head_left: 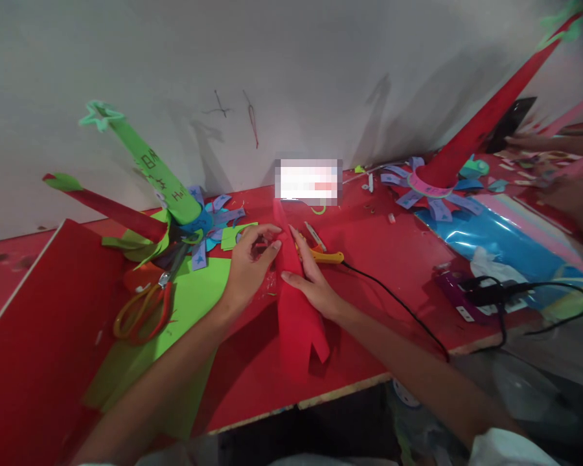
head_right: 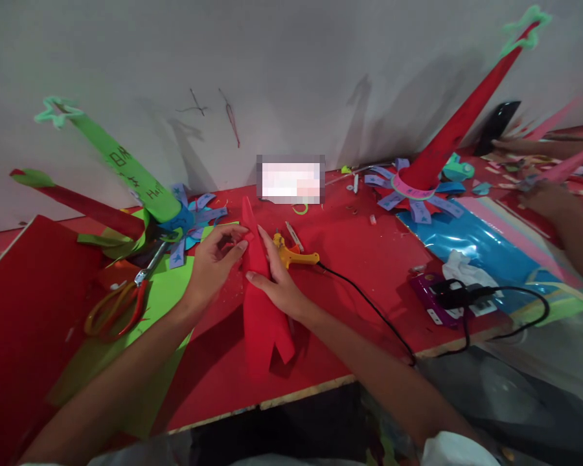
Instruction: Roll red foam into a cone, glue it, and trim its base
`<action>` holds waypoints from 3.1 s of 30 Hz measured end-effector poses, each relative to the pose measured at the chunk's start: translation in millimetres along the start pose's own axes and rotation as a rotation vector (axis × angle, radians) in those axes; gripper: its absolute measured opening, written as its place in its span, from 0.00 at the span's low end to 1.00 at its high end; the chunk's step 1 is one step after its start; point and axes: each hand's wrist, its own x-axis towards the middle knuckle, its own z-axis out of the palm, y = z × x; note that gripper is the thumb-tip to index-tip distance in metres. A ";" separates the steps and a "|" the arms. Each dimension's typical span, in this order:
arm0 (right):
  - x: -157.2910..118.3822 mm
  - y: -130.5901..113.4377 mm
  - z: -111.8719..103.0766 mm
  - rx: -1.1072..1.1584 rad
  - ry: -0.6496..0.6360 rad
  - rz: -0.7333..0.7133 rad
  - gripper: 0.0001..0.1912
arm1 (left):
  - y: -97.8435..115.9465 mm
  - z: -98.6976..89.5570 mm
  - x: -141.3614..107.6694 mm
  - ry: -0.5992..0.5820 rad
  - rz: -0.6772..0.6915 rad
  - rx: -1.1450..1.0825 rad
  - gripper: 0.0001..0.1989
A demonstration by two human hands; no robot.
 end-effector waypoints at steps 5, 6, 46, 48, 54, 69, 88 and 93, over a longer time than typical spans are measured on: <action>0.3 2.0 0.1 0.008 -0.003 -0.008 0.47 | 3.1 -2.4 -0.4 -0.015 0.040 0.105 0.07; 0.3 2.5 0.0 0.008 -0.006 -0.009 0.47 | 3.6 -2.8 -0.5 -0.019 0.054 0.130 0.07; -4.1 -7.3 1.9 0.121 0.015 0.081 0.44 | 7.8 -2.2 -2.8 -0.023 0.198 0.321 0.07; -3.7 -6.7 1.8 0.111 0.026 0.082 0.45 | 9.0 -1.5 -3.7 -0.015 0.215 0.331 0.06; -2.3 -6.4 1.5 0.082 0.044 0.071 0.45 | 10.6 -0.3 -5.6 -0.010 0.245 0.339 0.06; -2.1 -4.5 1.8 0.041 0.051 0.032 0.48 | 10.2 -2.0 -4.7 0.002 0.241 0.305 0.06; -0.7 -5.6 4.2 0.015 0.017 -0.022 0.50 | -12.3 -0.6 4.3 -0.060 -0.106 -0.163 0.16; 0.6 -2.9 3.8 -0.031 0.007 -0.033 0.51 | -13.9 -1.0 4.4 -0.041 -0.105 -0.155 0.16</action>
